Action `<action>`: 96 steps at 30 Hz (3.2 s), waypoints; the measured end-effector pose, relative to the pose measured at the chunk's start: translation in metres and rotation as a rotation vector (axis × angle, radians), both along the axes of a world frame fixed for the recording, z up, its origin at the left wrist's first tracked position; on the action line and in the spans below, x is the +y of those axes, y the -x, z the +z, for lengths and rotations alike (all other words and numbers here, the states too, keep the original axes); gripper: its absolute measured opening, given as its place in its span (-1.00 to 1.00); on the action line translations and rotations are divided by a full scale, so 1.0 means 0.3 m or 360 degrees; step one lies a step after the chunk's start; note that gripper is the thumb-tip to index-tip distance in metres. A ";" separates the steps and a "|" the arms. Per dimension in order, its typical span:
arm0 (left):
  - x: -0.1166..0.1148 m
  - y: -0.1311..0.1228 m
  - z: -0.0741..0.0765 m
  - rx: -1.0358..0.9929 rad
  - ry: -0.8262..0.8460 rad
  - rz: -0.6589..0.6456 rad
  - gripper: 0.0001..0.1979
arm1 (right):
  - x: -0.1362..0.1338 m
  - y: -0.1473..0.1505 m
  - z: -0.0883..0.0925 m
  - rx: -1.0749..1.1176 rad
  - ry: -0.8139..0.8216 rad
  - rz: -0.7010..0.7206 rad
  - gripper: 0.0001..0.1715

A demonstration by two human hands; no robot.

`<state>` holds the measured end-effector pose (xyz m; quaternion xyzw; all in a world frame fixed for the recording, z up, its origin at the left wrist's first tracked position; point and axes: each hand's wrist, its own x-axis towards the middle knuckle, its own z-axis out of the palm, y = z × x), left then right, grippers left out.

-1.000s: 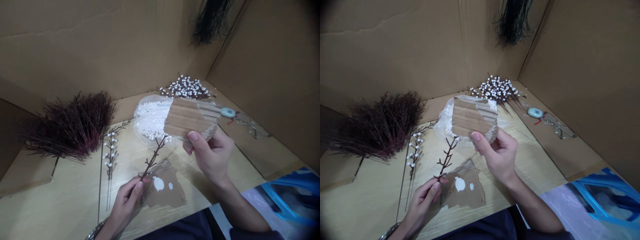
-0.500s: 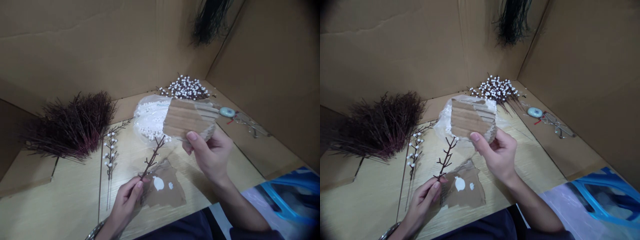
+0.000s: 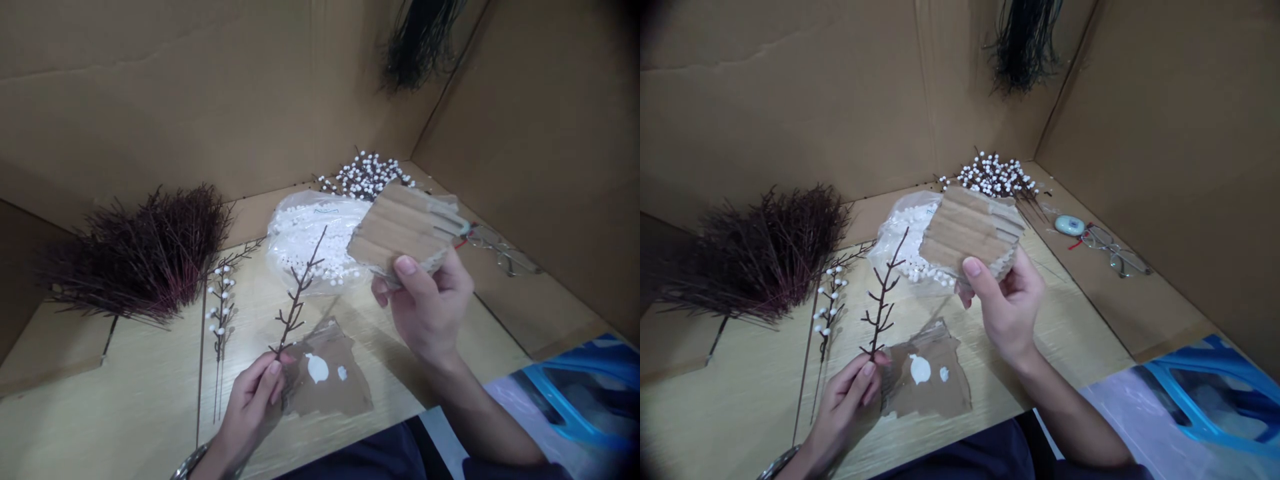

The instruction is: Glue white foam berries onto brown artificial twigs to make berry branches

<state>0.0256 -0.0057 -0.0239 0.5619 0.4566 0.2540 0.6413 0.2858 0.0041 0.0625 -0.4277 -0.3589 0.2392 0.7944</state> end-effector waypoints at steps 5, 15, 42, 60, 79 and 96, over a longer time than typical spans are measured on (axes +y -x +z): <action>0.000 0.004 0.002 -0.0012 -0.0020 0.0003 -0.48 | 0.016 0.014 -0.012 0.0197 0.0141 0.0234 -0.85; -0.006 -0.003 0.006 -0.0069 0.0026 0.0060 -0.51 | 0.020 0.038 -0.031 0.0249 0.0167 0.0309 -0.79; -0.002 0.004 -0.007 -0.0093 0.0028 0.0038 -0.50 | 0.004 0.087 -0.061 -0.0292 0.0087 -0.0021 -0.92; 0.002 0.006 -0.013 -0.0080 -0.0004 0.0027 -0.50 | 0.000 0.080 -0.067 -0.0307 0.0097 -0.0049 -0.90; -0.002 0.004 -0.017 -0.0119 0.0029 0.0046 -0.51 | 0.005 0.072 -0.061 -0.0034 0.0065 0.0103 -0.90; -0.001 -0.002 -0.012 -0.0260 0.0107 0.0039 -0.50 | 0.024 0.050 -0.034 0.0362 0.0107 0.0577 -0.80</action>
